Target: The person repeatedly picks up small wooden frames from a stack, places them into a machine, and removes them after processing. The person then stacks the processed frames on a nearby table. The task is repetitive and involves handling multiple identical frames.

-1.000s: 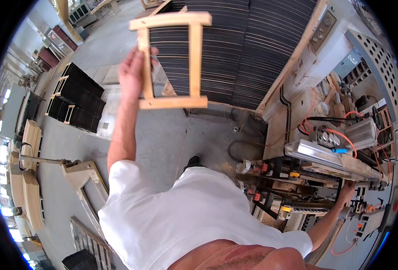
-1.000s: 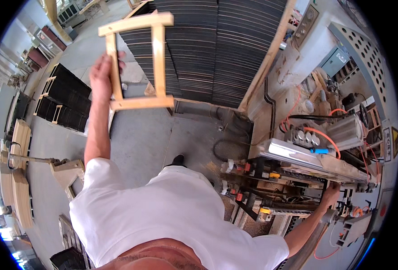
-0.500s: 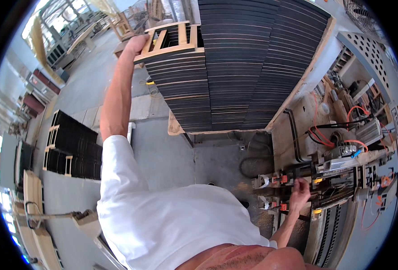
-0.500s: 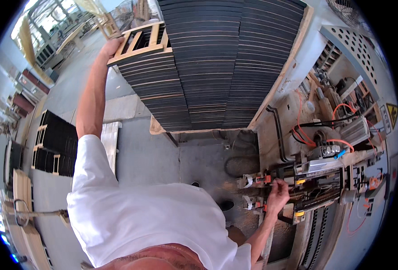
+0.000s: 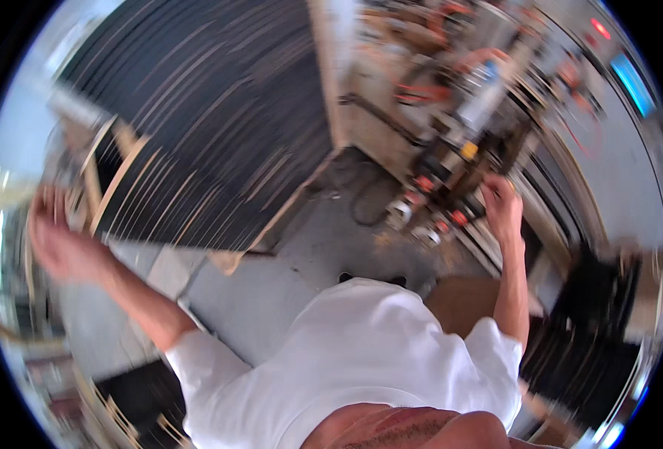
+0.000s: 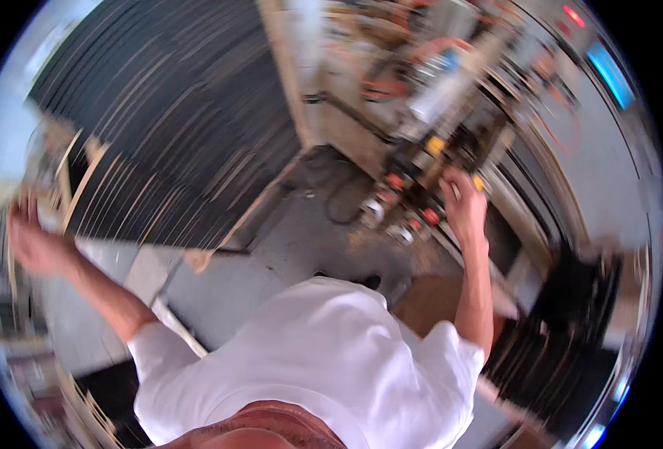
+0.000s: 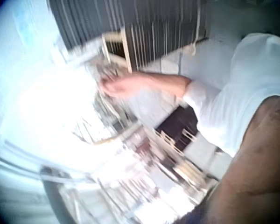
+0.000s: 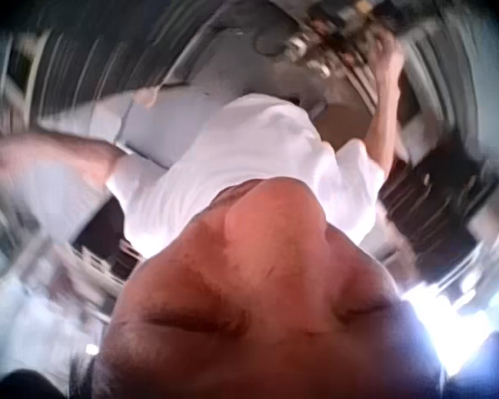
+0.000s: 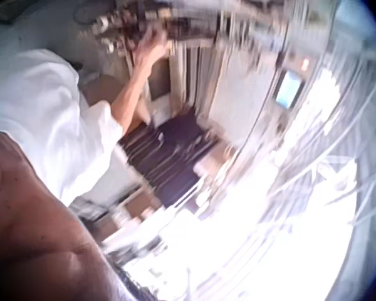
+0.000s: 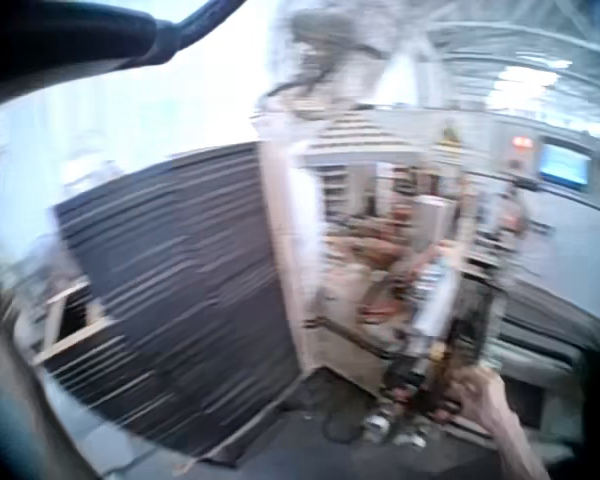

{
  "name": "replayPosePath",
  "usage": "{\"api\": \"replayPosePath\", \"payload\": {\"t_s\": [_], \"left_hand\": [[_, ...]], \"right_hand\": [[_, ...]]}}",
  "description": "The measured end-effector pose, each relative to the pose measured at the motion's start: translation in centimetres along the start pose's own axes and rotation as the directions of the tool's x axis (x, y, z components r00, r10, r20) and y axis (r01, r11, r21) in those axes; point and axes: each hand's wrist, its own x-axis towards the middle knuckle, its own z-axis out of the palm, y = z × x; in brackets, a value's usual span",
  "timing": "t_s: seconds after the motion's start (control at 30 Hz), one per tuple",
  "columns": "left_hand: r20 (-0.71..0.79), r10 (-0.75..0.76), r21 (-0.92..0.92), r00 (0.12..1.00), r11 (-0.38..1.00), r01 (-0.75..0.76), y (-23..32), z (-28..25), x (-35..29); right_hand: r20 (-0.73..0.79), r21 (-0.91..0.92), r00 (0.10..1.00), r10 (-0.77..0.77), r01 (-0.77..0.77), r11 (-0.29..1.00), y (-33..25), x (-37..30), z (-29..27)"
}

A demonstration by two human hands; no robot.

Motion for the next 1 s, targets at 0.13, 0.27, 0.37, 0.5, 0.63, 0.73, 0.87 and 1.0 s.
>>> {"api": "replayPosePath", "payload": {"t_s": [0.13, 0.27, 0.37, 0.5, 0.63, 0.73, 0.87, 1.0], "left_hand": [[0.375, 0.136, -0.599, 0.917, 0.791, 0.128, 1.4, 5.3, -13.6], [0.912, -0.351, -0.042, 0.211, 0.433, 0.900, 5.4, 12.1, -30.6], [0.911, -0.244, 0.378, -0.332, 0.176, 0.909, 5.9, 13.2, -41.9], [0.852, -0.080, 0.515, -0.518, 0.312, 0.799, 8.9, 14.7, -48.8], [0.845, 0.010, 0.490, -0.535, 0.388, 0.780, 11.4, 17.8, -52.2], [0.842, 0.043, 0.462, -0.537, 0.456, 0.761, 13.7, 20.6, -53.8], [0.856, 0.056, 0.424, -0.514, 0.494, 0.759, 18.7, 24.5, -53.5], [0.927, 0.070, 0.297, -0.370, 0.466, 0.833, 19.6, 31.2, -55.3]], "right_hand": [[-0.142, -0.297, 0.981, -0.136, 0.089, 0.951, -0.5, 0.4, -10.9], [-0.243, -0.676, 0.956, -0.167, -0.044, 0.736, -1.6, -2.2, -22.8], [-0.375, -0.851, 0.920, -0.116, -0.292, 0.436, -1.6, -6.5, -32.0], [-0.633, -0.760, 0.746, 0.207, -0.650, 0.022, -2.9, -14.6, -41.3], [-0.704, -0.565, 0.498, 0.506, -0.824, 0.026, -1.7, -23.3, -46.6], [-0.648, -0.566, 0.593, 0.478, -0.795, 0.218, -0.6, -27.6, -48.0], [-0.685, -0.436, 0.538, 0.492, -0.843, 0.315, 0.3, -30.3, -49.1], [-0.758, -0.388, 0.513, 0.403, -0.851, 0.353, -0.7, -27.4, -46.2]]}}
